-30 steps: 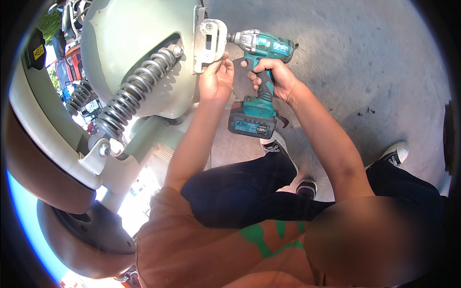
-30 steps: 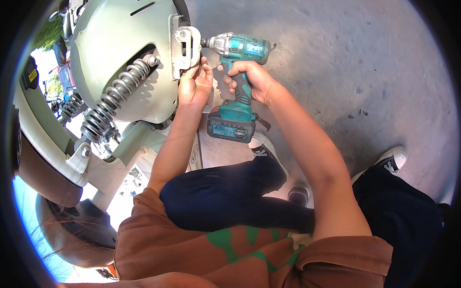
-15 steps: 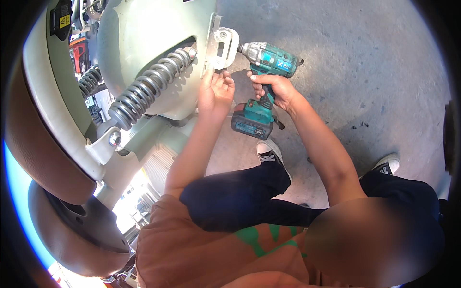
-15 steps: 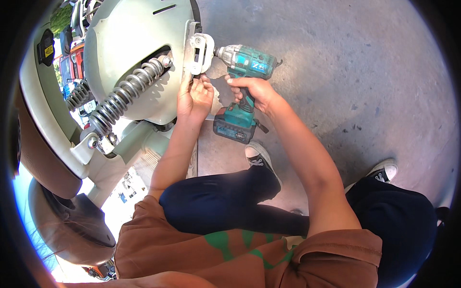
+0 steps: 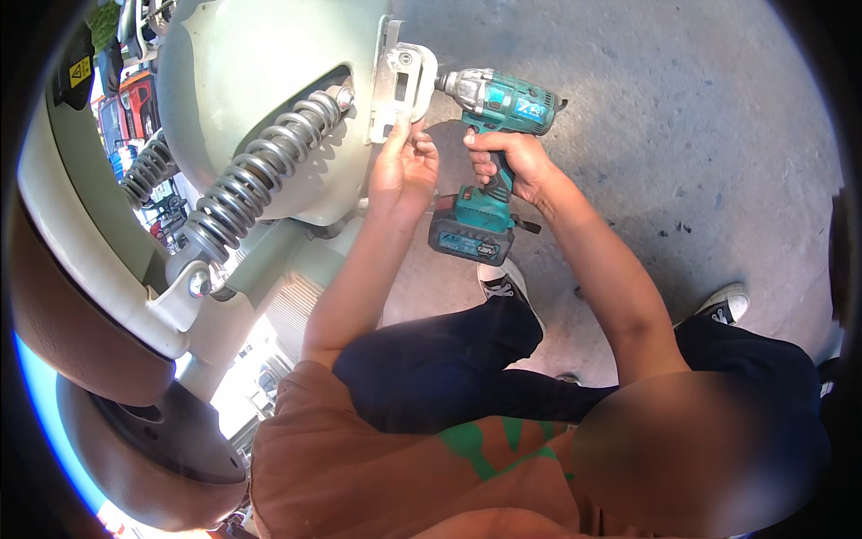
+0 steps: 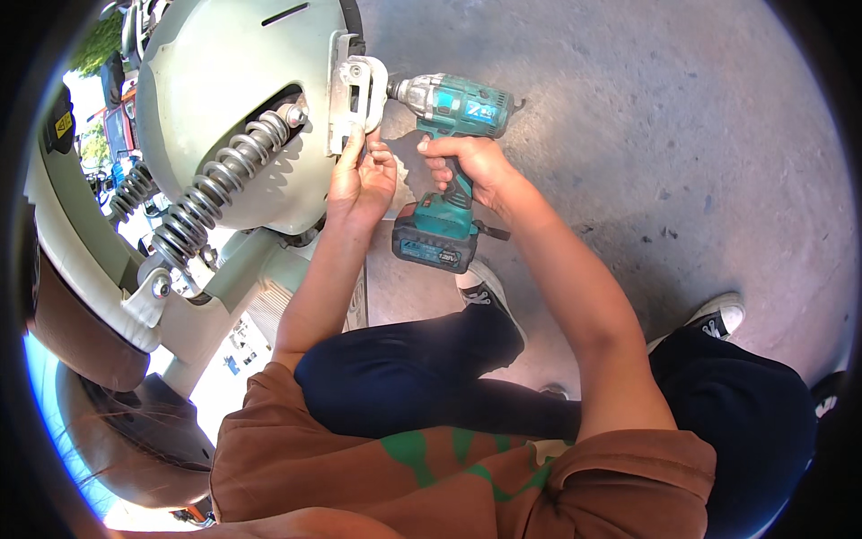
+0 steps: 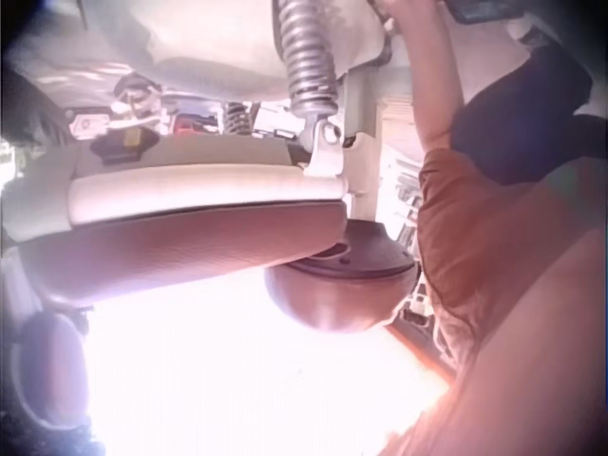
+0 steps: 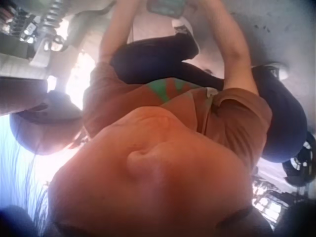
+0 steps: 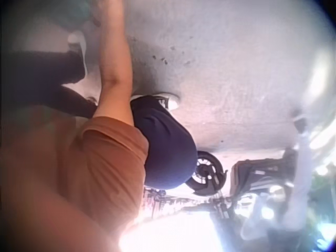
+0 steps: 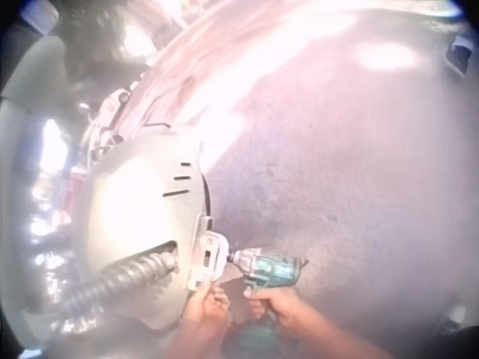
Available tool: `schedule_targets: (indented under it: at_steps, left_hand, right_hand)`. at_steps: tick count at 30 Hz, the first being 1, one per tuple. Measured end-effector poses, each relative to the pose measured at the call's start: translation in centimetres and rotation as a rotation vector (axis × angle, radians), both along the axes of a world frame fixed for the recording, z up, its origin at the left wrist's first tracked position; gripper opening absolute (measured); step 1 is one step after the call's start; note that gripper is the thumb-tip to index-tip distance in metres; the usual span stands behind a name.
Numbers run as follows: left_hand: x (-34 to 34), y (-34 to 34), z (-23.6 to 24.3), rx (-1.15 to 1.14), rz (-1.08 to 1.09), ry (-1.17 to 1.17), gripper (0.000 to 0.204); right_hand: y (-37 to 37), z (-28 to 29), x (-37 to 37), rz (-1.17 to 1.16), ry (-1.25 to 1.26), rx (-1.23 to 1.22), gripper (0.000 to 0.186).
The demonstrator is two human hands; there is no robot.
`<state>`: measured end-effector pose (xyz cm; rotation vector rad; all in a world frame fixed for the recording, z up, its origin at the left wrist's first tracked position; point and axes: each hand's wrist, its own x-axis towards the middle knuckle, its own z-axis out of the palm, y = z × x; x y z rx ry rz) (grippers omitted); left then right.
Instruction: The person uses a cordless impact wrench to remove and install bolts on the rear wheel assembly of a light green scooter. They kneel beside the scooter, manipulate the tool with both hands, and adjust the wheel area throughout the clip.
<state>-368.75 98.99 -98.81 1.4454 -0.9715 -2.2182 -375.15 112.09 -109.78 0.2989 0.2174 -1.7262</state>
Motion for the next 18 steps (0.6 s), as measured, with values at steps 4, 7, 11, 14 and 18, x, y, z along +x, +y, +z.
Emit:
schedule_targets:
  at_steps: [4,7,11,14,18]
  left_hand:
    - [0.2,-0.1,-0.6,0.001,0.008,0.015,0.025]
    - [0.3,-0.5,-0.9,0.084,0.051,0.041,0.026]
    - [0.1,0.2,-0.9,0.022,0.04,0.044,0.022]
    - [0.0,0.2,-1.1,-0.005,0.022,0.047,0.019]
    - [0.4,-0.1,-1.6,-0.015,-0.004,0.072,0.018]
  right_hand:
    - [-0.1,0.2,0.1,0.002,-0.002,0.013,0.013]
    - [-0.1,0.1,0.1,0.009,0.004,0.033,0.013]
    - [-0.1,0.4,0.3,-0.02,-0.004,0.034,0.012]
    - [-0.1,0.1,0.1,-0.001,0.002,0.034,0.011]
    - [-0.2,0.1,0.3,0.004,-0.019,0.05,0.01]
